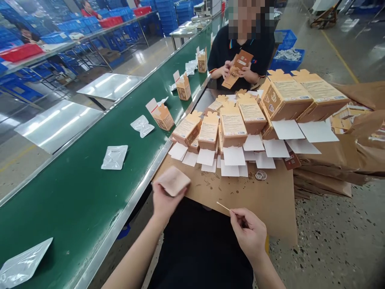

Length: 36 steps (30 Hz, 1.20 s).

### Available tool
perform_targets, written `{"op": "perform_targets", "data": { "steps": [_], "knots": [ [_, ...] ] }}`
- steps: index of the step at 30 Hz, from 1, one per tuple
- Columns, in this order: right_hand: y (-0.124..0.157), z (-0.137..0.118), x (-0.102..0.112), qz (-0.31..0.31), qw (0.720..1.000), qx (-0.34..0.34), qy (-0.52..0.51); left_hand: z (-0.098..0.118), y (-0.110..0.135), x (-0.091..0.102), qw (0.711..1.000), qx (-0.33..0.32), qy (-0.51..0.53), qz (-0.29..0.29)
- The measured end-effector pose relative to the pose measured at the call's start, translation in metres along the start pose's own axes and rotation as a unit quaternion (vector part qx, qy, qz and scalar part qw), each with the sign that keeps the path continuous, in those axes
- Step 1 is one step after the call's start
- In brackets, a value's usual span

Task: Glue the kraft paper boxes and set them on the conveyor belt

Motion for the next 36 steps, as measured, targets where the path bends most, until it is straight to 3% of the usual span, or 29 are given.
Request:
{"op": "perform_targets", "data": {
  "steps": [4,7,10,13,17,20,24,26,29,31,33,36],
  "knots": [
    [0.002,0.008,0.007,0.008,1.000,-0.004,0.004,-0.027,-0.056,0.087,0.992,0.038,-0.066,0.097],
    [0.000,0.013,0.004,0.009,1.000,-0.004,0.010,-0.044,-0.090,0.122,0.986,0.080,-0.077,0.122],
    [-0.006,0.011,-0.004,0.005,1.000,0.003,0.006,-0.050,-0.113,0.126,0.985,0.098,-0.075,0.124],
    [-0.011,0.006,-0.008,-0.006,1.000,0.014,0.001,-0.048,-0.119,0.123,0.987,0.064,-0.058,0.136],
    [-0.012,0.003,0.009,0.020,0.999,0.028,0.020,-0.030,-0.091,0.135,0.961,-0.028,-0.067,0.266],
    [-0.012,0.005,0.028,0.063,0.997,0.026,0.029,0.006,-0.085,0.111,0.958,-0.121,-0.045,0.256],
    [-0.017,-0.001,0.038,0.087,0.996,0.027,0.026,0.088,-0.123,0.053,0.961,-0.228,0.017,0.156],
    [-0.018,-0.008,0.041,0.091,0.995,0.038,0.021,0.128,-0.150,0.042,0.950,-0.268,0.044,0.156],
    [-0.016,-0.016,0.049,0.108,0.993,0.053,0.011,0.170,-0.193,0.046,0.933,-0.306,0.071,0.175],
    [-0.012,-0.016,0.056,0.124,0.991,0.048,0.008,0.180,-0.228,0.036,0.953,-0.272,0.051,0.121],
    [-0.010,-0.014,0.062,0.138,0.990,0.038,0.007,0.171,-0.260,0.007,0.985,-0.172,-0.006,0.006],
    [-0.008,-0.011,0.066,0.147,0.989,0.030,0.005,0.146,-0.274,-0.044,0.977,-0.025,-0.116,-0.177]
  ]
}}
Point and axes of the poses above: each hand's wrist, its own y-axis away from the middle knuckle, its own x-axis out of the back of the hand, z = x × y, the point moved 9 cm from there along -y, towards the middle knuckle, and after that the axes turned 9 degrees about -x, right-handed, at the moved point
